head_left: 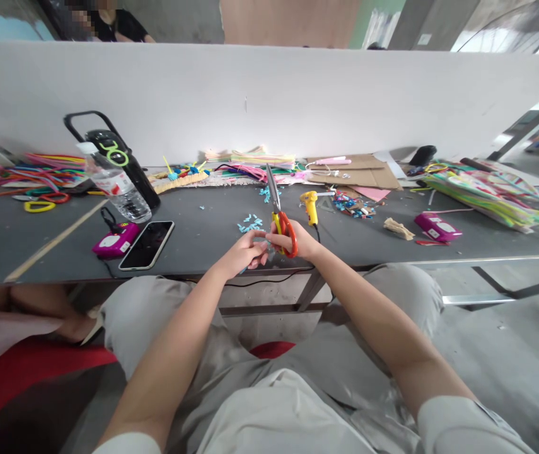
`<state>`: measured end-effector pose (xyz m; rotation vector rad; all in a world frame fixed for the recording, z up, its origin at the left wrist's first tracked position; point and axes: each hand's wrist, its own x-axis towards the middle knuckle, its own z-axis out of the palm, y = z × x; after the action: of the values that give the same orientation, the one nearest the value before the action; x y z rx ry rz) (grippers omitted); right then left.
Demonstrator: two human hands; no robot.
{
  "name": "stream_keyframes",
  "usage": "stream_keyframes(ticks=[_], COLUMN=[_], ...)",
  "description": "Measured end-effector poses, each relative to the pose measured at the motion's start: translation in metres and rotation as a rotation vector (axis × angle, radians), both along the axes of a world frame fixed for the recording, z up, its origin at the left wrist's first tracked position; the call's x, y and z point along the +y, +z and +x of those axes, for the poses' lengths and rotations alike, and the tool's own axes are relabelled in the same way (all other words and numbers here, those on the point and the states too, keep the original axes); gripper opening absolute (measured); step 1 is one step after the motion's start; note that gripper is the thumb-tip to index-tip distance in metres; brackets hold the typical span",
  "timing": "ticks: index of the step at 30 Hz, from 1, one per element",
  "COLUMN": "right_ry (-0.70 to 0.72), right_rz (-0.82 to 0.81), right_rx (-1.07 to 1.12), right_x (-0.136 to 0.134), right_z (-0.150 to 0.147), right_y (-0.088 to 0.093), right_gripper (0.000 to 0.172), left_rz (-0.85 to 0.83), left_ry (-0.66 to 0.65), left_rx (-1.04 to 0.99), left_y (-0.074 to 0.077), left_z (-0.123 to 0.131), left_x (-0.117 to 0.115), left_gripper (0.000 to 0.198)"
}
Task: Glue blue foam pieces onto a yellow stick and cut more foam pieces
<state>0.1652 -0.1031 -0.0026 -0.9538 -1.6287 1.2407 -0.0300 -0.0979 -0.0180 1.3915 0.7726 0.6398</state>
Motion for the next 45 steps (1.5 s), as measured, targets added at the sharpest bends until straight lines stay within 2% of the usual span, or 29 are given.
stream_keyframes(ticks=[2, 5, 7, 10, 13, 16, 21, 25, 30, 35, 45], right_ry=[-0.018, -0.01, -0.018, -0.036, 0.011, 0.021, 0.002, 0.088, 0.066, 0.045, 0.101], right_rz=[0.019, 0.049, 0.068, 0.076, 0.053, 0.034, -0.012, -0.085, -0.056, -0.076, -0.16], right_rx=[-0.013, -0.043, -0.073, -0.148, -0.253, -0.431, -0.674, -0.72, -0.797, -0.746, -0.677], right_x=[0.0, 0.001, 0.002, 0.003, 0.003, 0.001, -0.002, -0.005, -0.006, -0.005, -0.005], right_z=[0.0, 0.0, 0.001, 0.007, 0.021, 0.036, 0.045, 0.044, 0.04, 0.032, 0.021], right_y=[0.0, -0.001, -0.001, 0.003, 0.007, 0.011, 0.018, 0.02, 0.019, 0.014, 0.005], right_gripper=[0.032, 0.033, 0.032, 0.033, 0.036, 0.041, 0.046, 0.051, 0.057, 0.058, 0.062], left_rz=[0.014, 0.057, 0.101, 0.167, 0.214, 0.222, 0.217, 0.213, 0.209, 0.212, 0.286], left_ry=[-0.009, -0.034, -0.004, 0.135, 0.298, 0.427, 0.569, 0.6, 0.639, 0.645, 0.595], left_rx=[0.032, 0.068, 0.083, 0.087, 0.101, 0.076, -0.01, -0.039, -0.042, -0.009, 0.054], left_y=[-0.001, 0.0, 0.001, 0.004, 0.009, 0.013, 0.012, 0.008, 0.009, 0.01, 0.001], left_z=[0.0, 0.0, 0.0, -0.006, -0.017, -0.026, -0.03, -0.028, -0.026, -0.023, -0.016], left_x=[0.0, 0.0, 0.001, 0.005, 0.012, 0.019, 0.025, 0.029, 0.028, 0.025, 0.024], left_gripper=[0.029, 0.031, 0.032, 0.032, 0.032, 0.032, 0.03, 0.028, 0.027, 0.025, 0.021])
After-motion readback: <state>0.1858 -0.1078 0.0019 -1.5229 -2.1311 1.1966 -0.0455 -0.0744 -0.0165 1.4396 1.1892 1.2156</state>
